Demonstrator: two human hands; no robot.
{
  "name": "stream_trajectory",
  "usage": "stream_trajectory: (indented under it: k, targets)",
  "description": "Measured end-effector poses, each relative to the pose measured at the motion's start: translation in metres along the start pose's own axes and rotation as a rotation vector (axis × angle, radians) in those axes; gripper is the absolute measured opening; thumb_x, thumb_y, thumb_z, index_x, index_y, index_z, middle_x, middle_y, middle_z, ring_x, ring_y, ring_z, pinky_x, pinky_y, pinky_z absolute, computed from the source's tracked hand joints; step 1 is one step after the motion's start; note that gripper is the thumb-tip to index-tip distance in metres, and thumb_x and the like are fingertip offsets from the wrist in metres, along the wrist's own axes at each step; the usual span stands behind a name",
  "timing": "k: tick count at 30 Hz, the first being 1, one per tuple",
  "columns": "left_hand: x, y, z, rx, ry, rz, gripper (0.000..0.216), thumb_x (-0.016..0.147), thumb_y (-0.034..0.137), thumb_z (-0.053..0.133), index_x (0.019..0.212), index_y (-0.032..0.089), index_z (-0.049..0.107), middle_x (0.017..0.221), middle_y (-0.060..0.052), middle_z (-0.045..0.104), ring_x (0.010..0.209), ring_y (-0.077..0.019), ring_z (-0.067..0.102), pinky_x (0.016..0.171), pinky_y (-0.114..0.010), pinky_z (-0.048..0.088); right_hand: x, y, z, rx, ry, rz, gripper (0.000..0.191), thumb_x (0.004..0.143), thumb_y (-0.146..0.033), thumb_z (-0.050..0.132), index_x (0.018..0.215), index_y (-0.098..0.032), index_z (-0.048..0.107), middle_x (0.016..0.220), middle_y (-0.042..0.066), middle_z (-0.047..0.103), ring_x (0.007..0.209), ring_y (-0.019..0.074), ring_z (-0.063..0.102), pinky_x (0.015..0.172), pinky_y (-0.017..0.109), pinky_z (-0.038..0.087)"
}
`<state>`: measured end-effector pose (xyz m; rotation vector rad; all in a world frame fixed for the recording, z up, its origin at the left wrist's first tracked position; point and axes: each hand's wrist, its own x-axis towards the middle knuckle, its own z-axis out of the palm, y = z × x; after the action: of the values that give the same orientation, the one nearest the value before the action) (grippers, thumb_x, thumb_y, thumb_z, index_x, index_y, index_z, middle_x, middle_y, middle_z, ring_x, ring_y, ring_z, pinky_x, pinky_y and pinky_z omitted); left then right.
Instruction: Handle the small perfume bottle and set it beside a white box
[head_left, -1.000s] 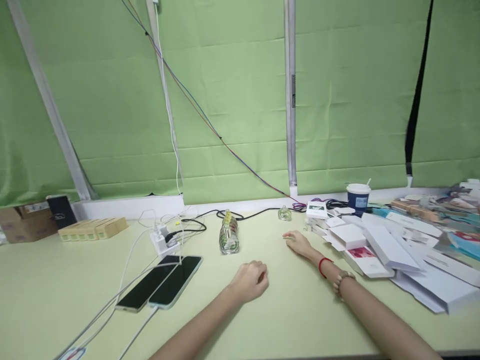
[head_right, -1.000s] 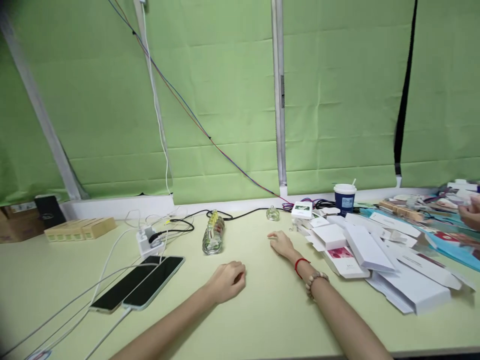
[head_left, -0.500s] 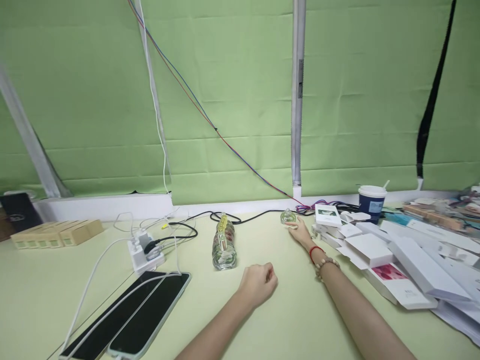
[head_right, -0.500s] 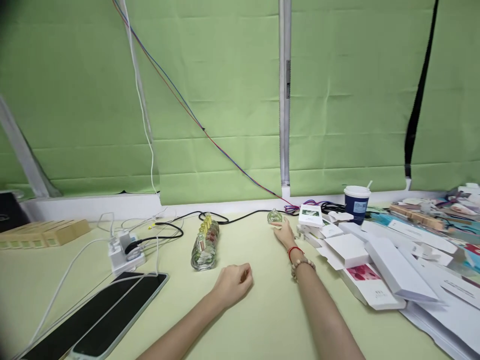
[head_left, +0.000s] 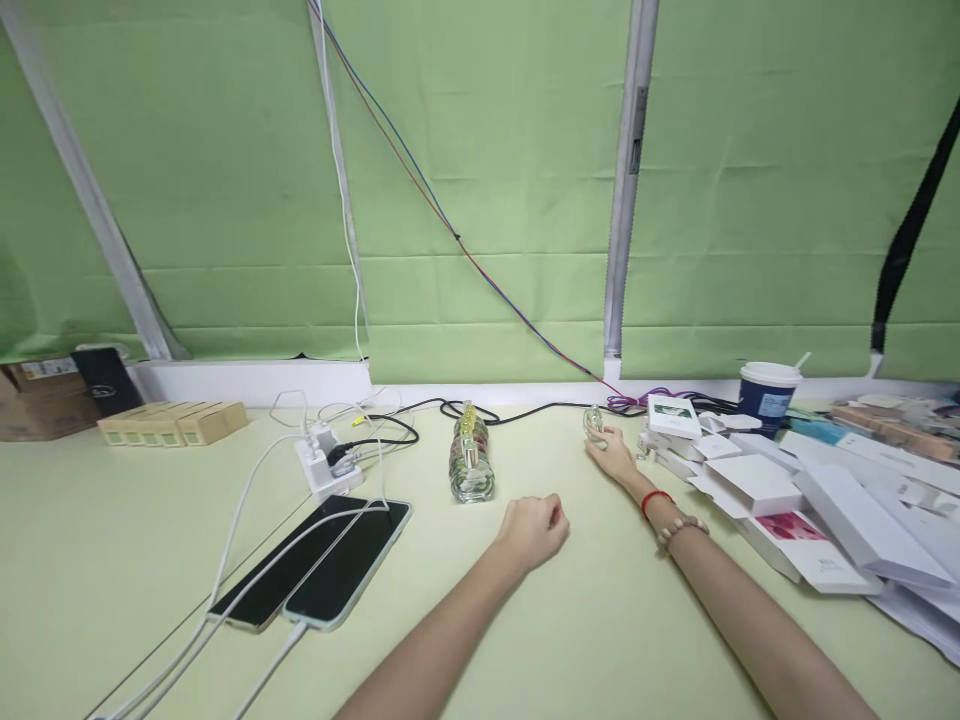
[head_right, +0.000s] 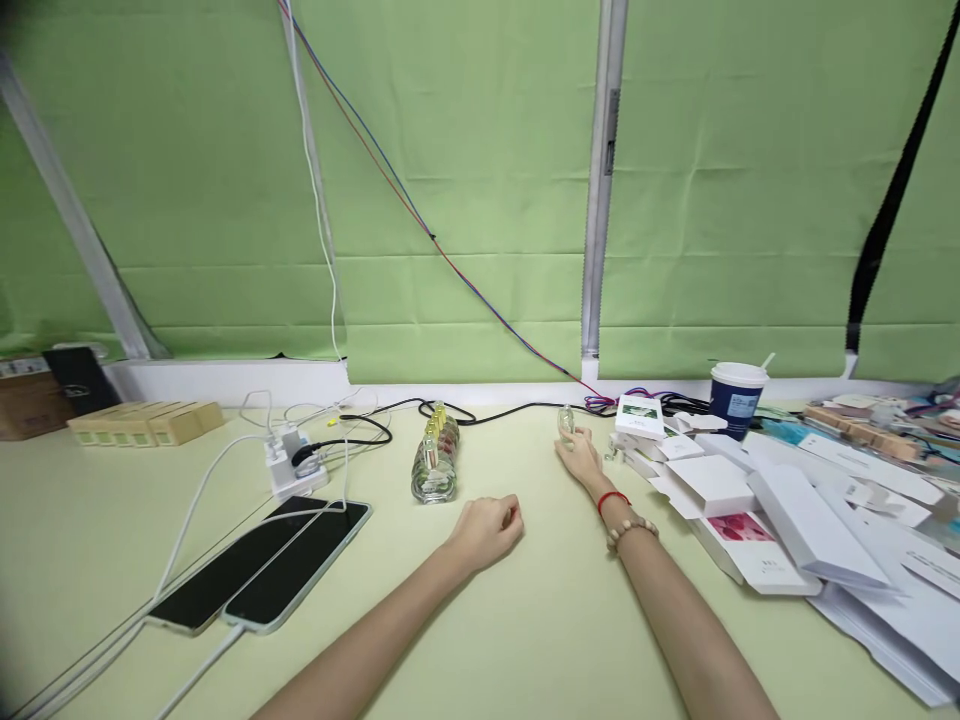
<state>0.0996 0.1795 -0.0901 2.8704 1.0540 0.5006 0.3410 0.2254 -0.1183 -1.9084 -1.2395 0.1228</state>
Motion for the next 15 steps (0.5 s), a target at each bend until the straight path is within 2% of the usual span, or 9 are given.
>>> stream_trajectory:
  k: [4, 6, 8, 12, 15]
  targets:
    - [0.002, -0.001, -0.004, -0.029, 0.078, -0.118, 0.007, 0.09, 0.016, 0.053, 0.084, 0.018, 0.055, 0.066, 0.004, 0.056, 0.065, -0.0161, 0.055, 0.055, -0.026, 0.027, -0.023, 0.005, -0.008, 0.036, -0.056, -0.042, 0.048, 0.081, -0.044, 0.054, 0.124, -0.021, 0.056, 0.133, 0.013, 0.032, 0.073, 0.0127, 0.055, 0.091, 0.037, 0.039]
    - [0.003, -0.002, -0.005, -0.059, 0.105, -0.206, 0.003, 0.091, 0.017, 0.052, 0.09, 0.018, 0.054, 0.066, 0.004, 0.056, 0.066, -0.0162, 0.055, 0.056, -0.026, 0.03, -0.035, 0.009, -0.014, 0.086, -0.087, -0.113, 0.048, 0.08, -0.046, 0.056, 0.122, -0.023, 0.058, 0.131, 0.011, 0.036, 0.068, 0.0105, 0.053, 0.086, 0.034, 0.042]
    - [0.004, -0.003, -0.004, -0.053, 0.112, -0.273, 0.008, 0.091, 0.017, 0.054, 0.098, 0.017, 0.053, 0.071, 0.003, 0.056, 0.072, -0.0175, 0.056, 0.059, -0.026, 0.033, -0.046, 0.009, -0.02, 0.185, -0.12, -0.192, 0.045, 0.08, -0.049, 0.053, 0.116, -0.023, 0.062, 0.125, 0.01, 0.041, 0.062, 0.0092, 0.049, 0.075, 0.031, 0.046]
    - [0.004, -0.004, 0.0, 0.029, 0.121, -0.227, 0.033, 0.086, 0.015, 0.058, 0.117, 0.011, 0.045, 0.102, -0.005, 0.054, 0.093, -0.0204, 0.052, 0.073, -0.028, 0.039, -0.061, -0.004, -0.03, 0.38, -0.225, -0.223, 0.048, 0.076, -0.057, 0.051, 0.086, -0.014, 0.07, 0.115, 0.011, 0.048, 0.058, 0.0091, 0.049, 0.052, 0.024, 0.045]
    - [0.004, -0.004, 0.001, 0.062, 0.112, -0.17, 0.05, 0.087, 0.019, 0.057, 0.131, 0.009, 0.035, 0.117, -0.009, 0.045, 0.1, -0.0219, 0.049, 0.08, -0.03, 0.042, -0.062, -0.012, -0.035, 0.353, -0.242, -0.201, 0.049, 0.082, -0.054, 0.043, 0.066, -0.012, 0.064, 0.102, 0.01, 0.056, 0.055, 0.0094, 0.051, 0.052, 0.023, 0.044]
